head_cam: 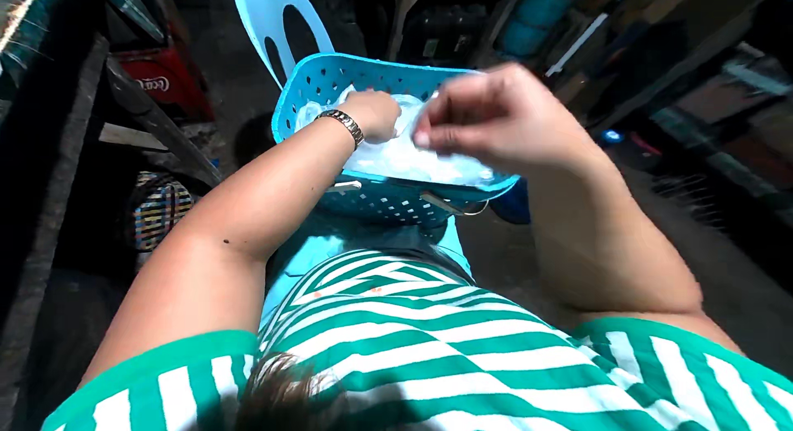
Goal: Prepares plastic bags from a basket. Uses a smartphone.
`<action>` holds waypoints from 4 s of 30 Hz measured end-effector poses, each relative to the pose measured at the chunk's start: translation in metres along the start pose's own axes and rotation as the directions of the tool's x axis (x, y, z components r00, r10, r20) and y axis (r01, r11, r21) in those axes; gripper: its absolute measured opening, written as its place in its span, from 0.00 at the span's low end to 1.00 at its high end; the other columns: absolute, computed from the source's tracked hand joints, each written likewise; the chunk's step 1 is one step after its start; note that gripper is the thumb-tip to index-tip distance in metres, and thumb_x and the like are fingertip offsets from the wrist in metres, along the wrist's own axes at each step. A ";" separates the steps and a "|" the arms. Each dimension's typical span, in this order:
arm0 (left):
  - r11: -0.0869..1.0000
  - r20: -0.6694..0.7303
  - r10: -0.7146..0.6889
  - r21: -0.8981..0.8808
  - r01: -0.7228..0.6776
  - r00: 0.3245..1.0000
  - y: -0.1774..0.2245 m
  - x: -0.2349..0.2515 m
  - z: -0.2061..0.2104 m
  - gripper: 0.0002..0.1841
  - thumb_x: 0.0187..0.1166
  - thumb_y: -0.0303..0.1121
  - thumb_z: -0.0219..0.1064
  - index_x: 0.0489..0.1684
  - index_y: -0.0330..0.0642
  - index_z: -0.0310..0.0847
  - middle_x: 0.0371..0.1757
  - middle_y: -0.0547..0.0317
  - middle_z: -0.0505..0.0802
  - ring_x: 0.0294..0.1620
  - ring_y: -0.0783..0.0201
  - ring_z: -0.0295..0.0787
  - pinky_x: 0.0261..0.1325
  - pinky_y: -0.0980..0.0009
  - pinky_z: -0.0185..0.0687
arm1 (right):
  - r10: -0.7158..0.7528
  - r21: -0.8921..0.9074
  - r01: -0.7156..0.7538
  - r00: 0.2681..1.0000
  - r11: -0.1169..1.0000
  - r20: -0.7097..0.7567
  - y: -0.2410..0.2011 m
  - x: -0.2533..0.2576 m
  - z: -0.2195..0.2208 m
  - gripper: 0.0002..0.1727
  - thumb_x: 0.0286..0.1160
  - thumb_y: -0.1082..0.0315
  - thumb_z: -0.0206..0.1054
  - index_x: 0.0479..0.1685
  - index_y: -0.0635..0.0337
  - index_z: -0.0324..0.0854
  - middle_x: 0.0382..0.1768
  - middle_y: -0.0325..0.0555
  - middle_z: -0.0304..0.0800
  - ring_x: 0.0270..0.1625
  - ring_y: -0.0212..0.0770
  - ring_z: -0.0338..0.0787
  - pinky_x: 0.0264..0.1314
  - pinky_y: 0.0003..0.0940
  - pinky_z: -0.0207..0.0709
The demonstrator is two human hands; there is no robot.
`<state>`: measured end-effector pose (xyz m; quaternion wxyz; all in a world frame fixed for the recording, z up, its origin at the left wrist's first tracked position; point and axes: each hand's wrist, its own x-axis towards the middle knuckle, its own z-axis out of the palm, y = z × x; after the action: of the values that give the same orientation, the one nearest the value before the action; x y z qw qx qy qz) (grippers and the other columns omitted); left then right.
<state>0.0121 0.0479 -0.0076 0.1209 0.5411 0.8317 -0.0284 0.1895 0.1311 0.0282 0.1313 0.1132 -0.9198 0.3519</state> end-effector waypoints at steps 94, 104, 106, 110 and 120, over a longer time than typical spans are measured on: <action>-0.365 -0.455 0.698 -0.891 -0.271 0.553 0.032 -0.114 0.092 0.06 0.78 0.36 0.74 0.46 0.51 0.94 0.45 0.74 0.97 0.44 0.85 0.91 0.48 0.86 0.86 | -0.133 0.948 0.168 0.982 0.271 -0.137 0.035 -0.099 0.069 0.13 0.86 0.54 0.62 0.53 0.41 0.92 0.40 0.24 0.96 0.41 0.18 0.91 0.47 0.16 0.85; -0.429 -0.446 0.722 -0.889 -0.164 0.530 0.031 -0.117 0.095 0.14 0.74 0.44 0.77 0.52 0.51 0.91 0.47 0.74 0.96 0.43 0.86 0.90 0.47 0.88 0.84 | -0.327 0.935 0.256 0.930 0.245 -0.168 0.041 -0.093 0.067 0.16 0.81 0.49 0.66 0.57 0.42 0.92 0.51 0.28 0.95 0.54 0.26 0.91 0.60 0.26 0.84; -0.386 -0.429 0.755 -0.902 -0.193 0.496 0.030 -0.120 0.093 0.15 0.71 0.44 0.79 0.52 0.51 0.92 0.49 0.72 0.97 0.46 0.83 0.93 0.49 0.86 0.87 | -0.240 0.969 0.164 0.964 0.183 -0.118 0.037 -0.092 0.076 0.14 0.85 0.52 0.63 0.57 0.41 0.92 0.44 0.26 0.97 0.47 0.21 0.93 0.54 0.20 0.86; -0.270 -0.384 0.726 -0.922 -0.276 0.570 0.027 -0.126 0.087 0.22 0.61 0.33 0.85 0.54 0.48 0.85 0.52 0.73 0.93 0.51 0.82 0.90 0.53 0.83 0.87 | -0.041 0.974 0.050 0.998 0.223 -0.042 0.035 -0.086 0.084 0.11 0.84 0.55 0.66 0.52 0.43 0.92 0.39 0.28 0.95 0.40 0.20 0.91 0.48 0.19 0.86; 0.201 -0.685 -0.075 -0.722 -0.662 0.725 0.035 -0.143 0.070 0.20 0.56 0.11 0.69 0.45 0.43 0.81 0.37 0.66 0.89 0.30 0.78 0.84 0.30 0.83 0.84 | -0.294 0.609 0.170 0.950 0.775 0.108 0.024 -0.084 0.057 0.12 0.68 0.56 0.81 0.32 0.51 0.85 0.34 0.19 0.86 0.40 0.11 0.82 0.42 0.11 0.78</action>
<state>0.1107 -0.0784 -0.0397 0.1588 0.4929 0.5339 0.6685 0.2514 0.1198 -0.0547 0.0402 0.2957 -0.7510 0.5891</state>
